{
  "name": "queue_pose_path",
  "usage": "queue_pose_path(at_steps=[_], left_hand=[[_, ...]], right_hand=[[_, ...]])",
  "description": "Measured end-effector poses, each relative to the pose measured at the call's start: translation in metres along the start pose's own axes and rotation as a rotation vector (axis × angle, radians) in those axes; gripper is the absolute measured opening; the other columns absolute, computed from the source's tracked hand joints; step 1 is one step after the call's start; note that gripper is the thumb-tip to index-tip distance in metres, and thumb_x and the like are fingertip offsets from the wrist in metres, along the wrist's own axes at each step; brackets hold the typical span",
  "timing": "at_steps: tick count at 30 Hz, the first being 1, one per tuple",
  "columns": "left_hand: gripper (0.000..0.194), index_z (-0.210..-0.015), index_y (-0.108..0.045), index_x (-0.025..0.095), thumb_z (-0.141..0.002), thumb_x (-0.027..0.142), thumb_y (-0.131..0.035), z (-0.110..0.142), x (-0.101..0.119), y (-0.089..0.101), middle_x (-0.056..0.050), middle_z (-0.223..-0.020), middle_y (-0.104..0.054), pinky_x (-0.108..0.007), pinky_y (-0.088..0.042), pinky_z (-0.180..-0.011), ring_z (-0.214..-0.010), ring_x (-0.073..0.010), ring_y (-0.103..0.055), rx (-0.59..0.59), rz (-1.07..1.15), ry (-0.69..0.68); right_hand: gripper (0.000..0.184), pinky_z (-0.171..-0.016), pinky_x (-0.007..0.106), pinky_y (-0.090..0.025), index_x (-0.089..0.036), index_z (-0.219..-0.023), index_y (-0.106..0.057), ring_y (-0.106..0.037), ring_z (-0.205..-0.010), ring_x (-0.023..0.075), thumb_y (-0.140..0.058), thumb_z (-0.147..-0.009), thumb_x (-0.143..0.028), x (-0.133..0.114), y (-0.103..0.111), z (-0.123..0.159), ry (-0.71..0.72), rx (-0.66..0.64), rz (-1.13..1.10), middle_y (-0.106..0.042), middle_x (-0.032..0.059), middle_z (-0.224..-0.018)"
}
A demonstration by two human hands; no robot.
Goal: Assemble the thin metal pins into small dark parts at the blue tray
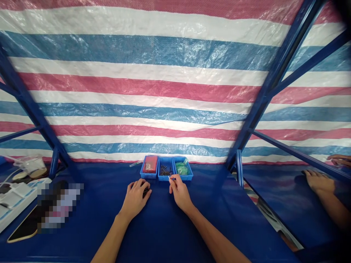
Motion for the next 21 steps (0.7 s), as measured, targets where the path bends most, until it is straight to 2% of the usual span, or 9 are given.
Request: queue_pose_path(at_steps=[5, 7, 12, 17, 21], left_hand=[[0.021, -0.115, -0.07, 0.032, -0.105, 0.044, -0.057, 0.004, -0.012, 0.013, -0.002, -0.129, -0.067, -0.048, -0.046, -0.113, -0.118, -0.0246, -0.067, -0.109, 0.081, -0.042], [0.027, -0.124, -0.071, 0.035, -0.106, 0.048, -0.056, 0.008, -0.019, 0.016, -0.001, -0.135, -0.067, -0.05, -0.043, -0.118, -0.124, -0.0252, -0.066, -0.151, 0.102, -0.074], [0.038, -0.14, -0.066, 0.038, -0.106, 0.052, -0.055, 0.017, -0.034, 0.009, -0.003, -0.148, -0.062, -0.055, -0.038, -0.125, -0.137, -0.0282, -0.06, -0.161, 0.102, -0.119], [0.035, -0.135, -0.065, 0.033, -0.106, 0.051, -0.057, 0.016, -0.03, 0.004, -0.006, -0.146, -0.059, -0.059, -0.035, -0.126, -0.141, -0.0306, -0.054, -0.153, 0.164, -0.113], [0.027, -0.127, -0.064, 0.03, -0.106, 0.046, -0.057, 0.01, -0.021, 0.005, -0.008, -0.141, -0.057, -0.05, -0.048, -0.117, -0.136, -0.0285, -0.055, -0.155, 0.25, -0.08]], right_hand=[[0.025, -0.061, 0.029, -0.042, -0.027, -0.111, -0.054, -0.062, -0.057, 0.0202, -0.041, -0.109, -0.049, 0.002, 0.0, 0.0, -0.004, -0.004, 0.002, -0.065, -0.0047, -0.064], [0.025, -0.062, 0.029, -0.043, -0.027, -0.111, -0.054, -0.063, -0.057, 0.0203, -0.041, -0.11, -0.048, 0.002, 0.0, 0.0, -0.004, -0.002, 0.0, -0.065, -0.0046, -0.064], [0.021, -0.062, 0.029, -0.043, -0.026, -0.111, -0.055, -0.062, -0.058, 0.0193, -0.042, -0.11, -0.043, 0.004, -0.004, 0.0, 0.019, -0.03, -0.004, -0.065, -0.005, -0.064], [0.019, -0.062, 0.028, -0.042, -0.026, -0.11, -0.055, -0.062, -0.057, 0.0182, -0.043, -0.11, -0.041, 0.001, -0.006, -0.002, 0.027, -0.04, -0.012, -0.063, -0.0062, -0.063], [0.019, -0.061, 0.027, -0.041, -0.025, -0.108, -0.056, -0.062, -0.057, 0.0177, -0.044, -0.109, -0.041, 0.001, -0.006, -0.002, 0.037, -0.046, -0.018, -0.063, -0.0064, -0.062]])
Point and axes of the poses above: each hand's wrist, its own z-axis away from the middle knuckle, its own y-axis out of the back of the hand, x = y × z, the point moved 2 cm from there along -z, towards the middle knuckle
